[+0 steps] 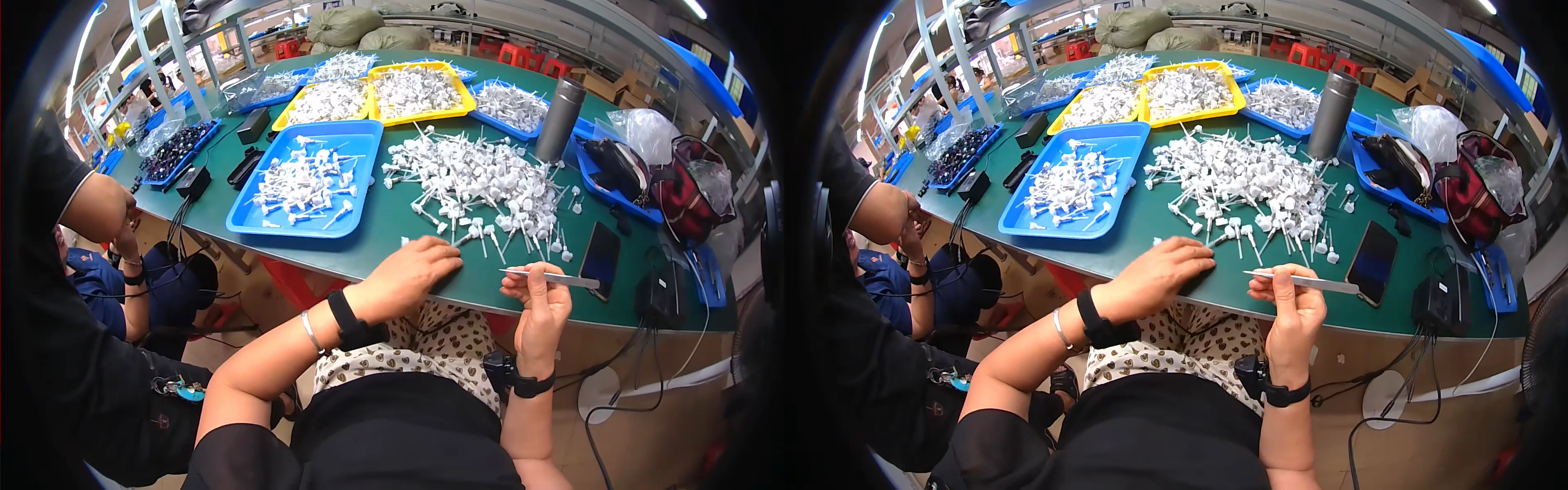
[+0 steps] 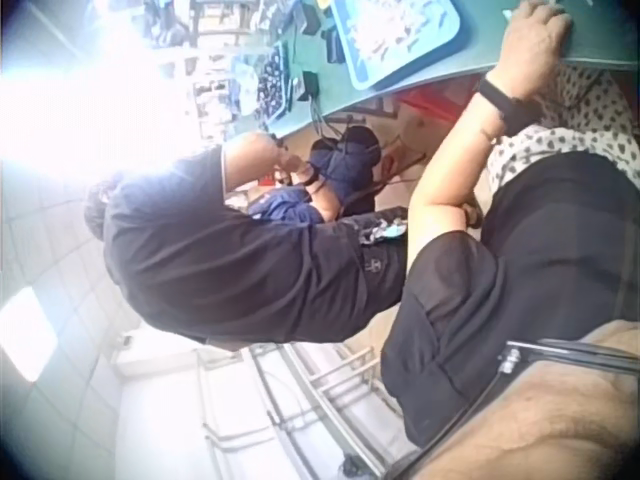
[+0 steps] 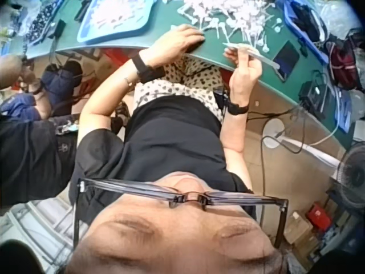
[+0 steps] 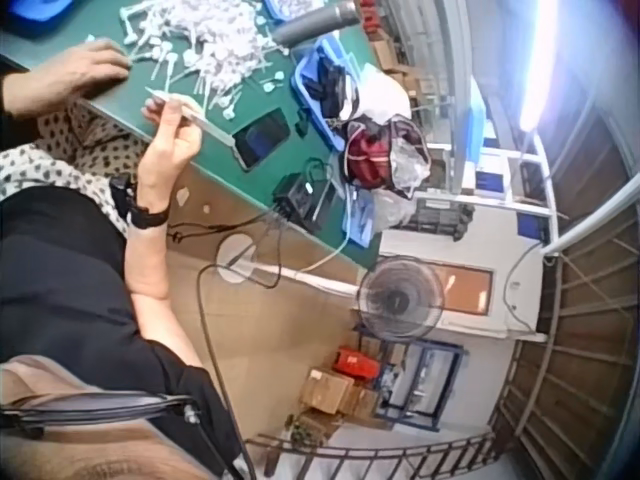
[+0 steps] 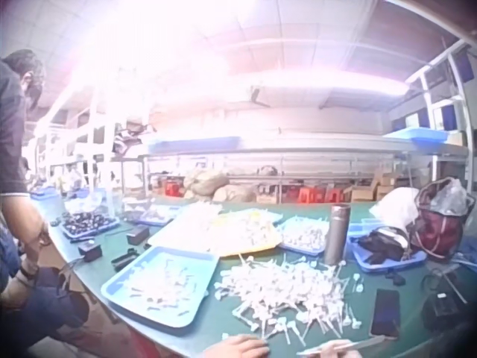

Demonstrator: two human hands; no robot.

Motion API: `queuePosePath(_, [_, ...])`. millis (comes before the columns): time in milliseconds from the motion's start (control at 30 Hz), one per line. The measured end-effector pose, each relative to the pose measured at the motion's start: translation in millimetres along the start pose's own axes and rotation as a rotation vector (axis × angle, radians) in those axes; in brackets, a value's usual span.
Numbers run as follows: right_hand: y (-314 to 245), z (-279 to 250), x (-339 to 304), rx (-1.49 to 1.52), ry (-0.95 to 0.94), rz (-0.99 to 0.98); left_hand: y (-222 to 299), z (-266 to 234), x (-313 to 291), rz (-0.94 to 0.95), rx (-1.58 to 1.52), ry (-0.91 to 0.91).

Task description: The person uses tweezers to pick up small white plastic components from a green table and carefully inserts a thin metal pin into each one. They then place the assembled units into a blue tray. The process is repeated continuously with multiple components.

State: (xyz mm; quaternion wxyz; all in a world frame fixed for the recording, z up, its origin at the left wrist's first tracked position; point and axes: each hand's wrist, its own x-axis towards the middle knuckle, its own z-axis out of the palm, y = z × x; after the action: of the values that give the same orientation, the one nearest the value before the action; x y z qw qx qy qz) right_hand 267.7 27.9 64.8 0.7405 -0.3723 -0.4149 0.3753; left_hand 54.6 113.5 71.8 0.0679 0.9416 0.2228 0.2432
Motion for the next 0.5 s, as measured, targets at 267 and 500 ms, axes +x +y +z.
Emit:
queuePosePath(267, [-2, 11, -6, 0.009, -0.064, 0.038, -20, -24, -6, -0.139, -0.160, 0.310])
queuePosePath(500, [2, 32, -25, 0.406, -0.308, 0.223, 43, -25, -32, -0.670, -1.380, 0.372])
